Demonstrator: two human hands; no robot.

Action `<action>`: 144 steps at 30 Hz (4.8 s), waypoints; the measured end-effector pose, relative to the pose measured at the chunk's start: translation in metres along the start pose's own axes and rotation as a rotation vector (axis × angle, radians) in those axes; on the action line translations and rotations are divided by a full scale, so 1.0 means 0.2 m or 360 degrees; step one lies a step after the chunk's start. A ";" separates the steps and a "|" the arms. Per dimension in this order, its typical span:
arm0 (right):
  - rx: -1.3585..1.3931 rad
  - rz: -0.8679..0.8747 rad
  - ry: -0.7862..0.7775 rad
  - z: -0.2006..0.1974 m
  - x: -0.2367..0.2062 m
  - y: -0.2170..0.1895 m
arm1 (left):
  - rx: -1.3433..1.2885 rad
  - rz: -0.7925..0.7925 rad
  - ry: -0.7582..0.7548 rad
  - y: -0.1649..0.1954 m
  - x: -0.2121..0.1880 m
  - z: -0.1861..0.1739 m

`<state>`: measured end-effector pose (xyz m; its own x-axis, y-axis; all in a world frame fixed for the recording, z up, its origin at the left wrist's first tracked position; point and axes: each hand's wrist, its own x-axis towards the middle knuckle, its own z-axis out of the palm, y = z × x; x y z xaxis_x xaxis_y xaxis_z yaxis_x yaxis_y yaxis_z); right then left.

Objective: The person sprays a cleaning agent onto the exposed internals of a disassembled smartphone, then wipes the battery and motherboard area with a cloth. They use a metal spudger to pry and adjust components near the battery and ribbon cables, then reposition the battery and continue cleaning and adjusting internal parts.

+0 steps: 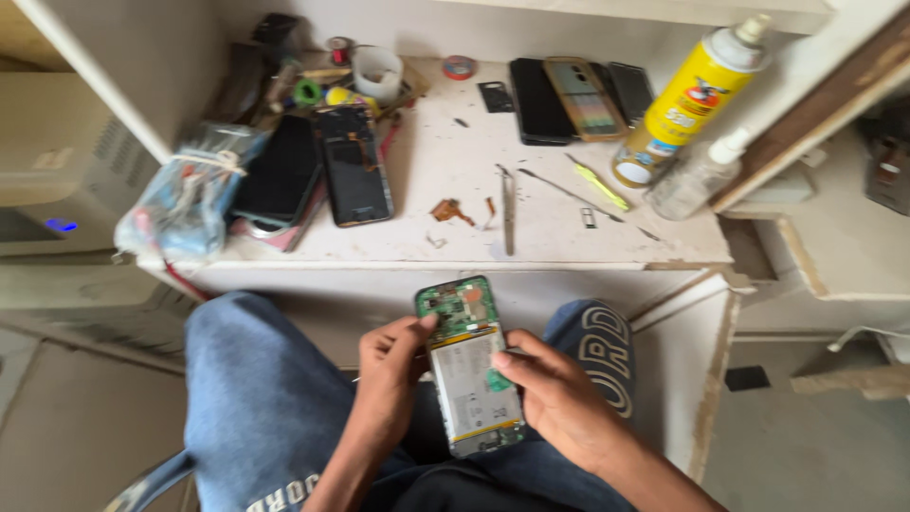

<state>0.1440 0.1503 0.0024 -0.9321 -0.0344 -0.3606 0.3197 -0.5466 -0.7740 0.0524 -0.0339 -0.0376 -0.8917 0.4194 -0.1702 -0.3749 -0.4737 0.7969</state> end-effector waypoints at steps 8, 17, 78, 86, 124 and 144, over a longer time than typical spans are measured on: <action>-0.0007 0.0042 0.0076 0.00 0.01 0.01 | 0.0009 0.0007 -0.0013 0.01 -0.01 0.02; -0.0035 0.0088 0.0052 0.03 0.00 -0.02 | -0.0050 -0.0002 -0.0060 0.00 -0.01 0.01; -0.1301 -0.0848 0.0322 0.10 0.57 -0.31 | 0.0173 0.0118 -0.0205 0.15 0.54 0.13; -0.1226 -0.0948 0.0213 0.15 0.66 -0.22 | -0.0420 -0.0101 -0.0225 0.15 0.54 0.03; -0.0572 -0.0566 0.0531 -0.03 0.75 -0.06 | 0.0367 -0.0071 0.0225 0.05 0.64 0.07; -0.0475 -0.0882 0.0653 0.15 0.83 -0.14 | 0.0133 0.0170 0.0148 0.22 0.74 0.18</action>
<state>-0.0249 0.1347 -0.0205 -0.8501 0.5266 0.0027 -0.0907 -0.1413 -0.9858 -0.0867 0.0338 -0.0064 -0.9465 0.2948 -0.1315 -0.2576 -0.4441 0.8581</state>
